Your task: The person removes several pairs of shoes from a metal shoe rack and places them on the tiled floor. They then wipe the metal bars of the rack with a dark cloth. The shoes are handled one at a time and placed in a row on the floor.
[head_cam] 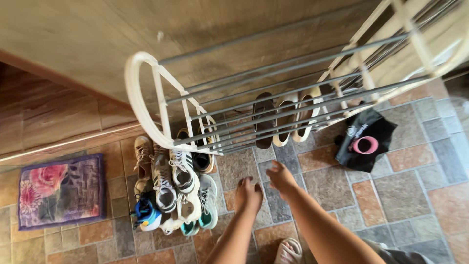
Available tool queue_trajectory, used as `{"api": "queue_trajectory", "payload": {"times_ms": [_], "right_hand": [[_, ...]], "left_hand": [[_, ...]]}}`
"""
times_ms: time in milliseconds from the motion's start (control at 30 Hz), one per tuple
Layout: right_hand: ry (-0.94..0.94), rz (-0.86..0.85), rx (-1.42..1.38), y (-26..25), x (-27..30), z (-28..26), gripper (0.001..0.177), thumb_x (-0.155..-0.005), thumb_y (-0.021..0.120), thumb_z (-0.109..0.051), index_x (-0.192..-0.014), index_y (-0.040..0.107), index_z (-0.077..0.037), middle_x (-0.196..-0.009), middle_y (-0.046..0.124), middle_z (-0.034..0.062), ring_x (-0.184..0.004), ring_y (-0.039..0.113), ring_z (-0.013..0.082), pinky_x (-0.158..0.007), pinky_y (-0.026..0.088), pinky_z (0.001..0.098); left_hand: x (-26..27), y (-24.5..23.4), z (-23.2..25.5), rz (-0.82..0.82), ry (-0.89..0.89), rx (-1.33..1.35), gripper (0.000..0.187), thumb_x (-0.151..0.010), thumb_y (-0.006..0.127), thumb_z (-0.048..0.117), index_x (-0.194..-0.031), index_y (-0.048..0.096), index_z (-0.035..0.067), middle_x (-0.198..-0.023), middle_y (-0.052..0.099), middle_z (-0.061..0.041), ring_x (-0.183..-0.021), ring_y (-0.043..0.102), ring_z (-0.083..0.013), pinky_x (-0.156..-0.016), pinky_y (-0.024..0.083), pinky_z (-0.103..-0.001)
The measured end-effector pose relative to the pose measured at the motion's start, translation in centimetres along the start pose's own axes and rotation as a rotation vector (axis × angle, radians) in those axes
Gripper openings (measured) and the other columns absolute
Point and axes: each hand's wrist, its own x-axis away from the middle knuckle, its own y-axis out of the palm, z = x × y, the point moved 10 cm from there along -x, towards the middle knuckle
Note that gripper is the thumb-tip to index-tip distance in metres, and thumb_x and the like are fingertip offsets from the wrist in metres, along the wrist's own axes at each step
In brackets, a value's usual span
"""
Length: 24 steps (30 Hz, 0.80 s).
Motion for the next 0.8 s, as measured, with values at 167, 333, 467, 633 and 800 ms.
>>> {"api": "queue_trajectory", "payload": {"times_ms": [167,333,467,633,800], "right_hand": [[0.085,-0.03,-0.239,2.4,-9.7,0.7,0.045,-0.09,0.064,-0.019,-0.133,0.053,-0.018,-0.11,0.064,0.0072,-0.094,0.065,0.0224,-0.072,0.057,0.0344],[0.116,0.21,-0.363,2.1,-16.2,1.7,0.027,-0.096,0.065,-0.028,-0.118,0.058,-0.014,-0.091,0.06,0.0095,-0.073,0.059,0.0229,-0.066,0.052,0.0385],[0.109,0.182,-0.5,3.2,-17.5,1.2,0.02,-0.097,0.063,-0.018,-0.115,0.059,-0.012,-0.093,0.063,0.0031,-0.075,0.064,0.018,-0.067,0.062,0.0378],[-0.025,0.063,-0.648,4.7,-13.8,0.7,0.015,-0.103,0.057,-0.02,-0.113,0.056,-0.009,-0.089,0.065,0.0087,-0.07,0.064,0.0198,-0.063,0.059,0.0353],[0.078,0.025,-0.627,6.9,-4.6,7.3,0.014,-0.104,0.055,-0.022,-0.111,0.051,-0.011,-0.094,0.068,0.0094,-0.073,0.068,0.0186,-0.058,0.054,0.0346]], "left_hand": [[-7.0,3.1,-0.4,0.049,0.13,-0.02,0.037,-0.087,0.068,0.023,-0.121,0.066,0.008,-0.127,0.065,-0.019,-0.12,0.06,-0.0394,-0.101,0.049,-0.047],[-10.9,5.7,-2.3,0.041,0.156,-0.028,0.041,-0.086,0.067,0.023,-0.124,0.064,0.008,-0.128,0.064,-0.019,-0.119,0.059,-0.0394,-0.1,0.049,-0.048],[-12.5,6.4,-3.7,0.052,0.161,0.008,0.041,-0.084,0.068,0.023,-0.121,0.066,0.007,-0.126,0.064,-0.02,-0.118,0.059,-0.0406,-0.098,0.048,-0.048],[-10.5,5.5,-5.5,0.092,0.19,-0.027,0.038,-0.087,0.066,0.024,-0.12,0.067,0.006,-0.124,0.066,-0.02,-0.118,0.061,-0.0397,-0.1,0.05,-0.046],[-6.1,3.2,-7.5,0.033,0.067,-0.018,0.038,-0.088,0.065,0.025,-0.122,0.066,0.008,-0.129,0.065,-0.018,-0.12,0.061,-0.038,-0.101,0.05,-0.045]]}}
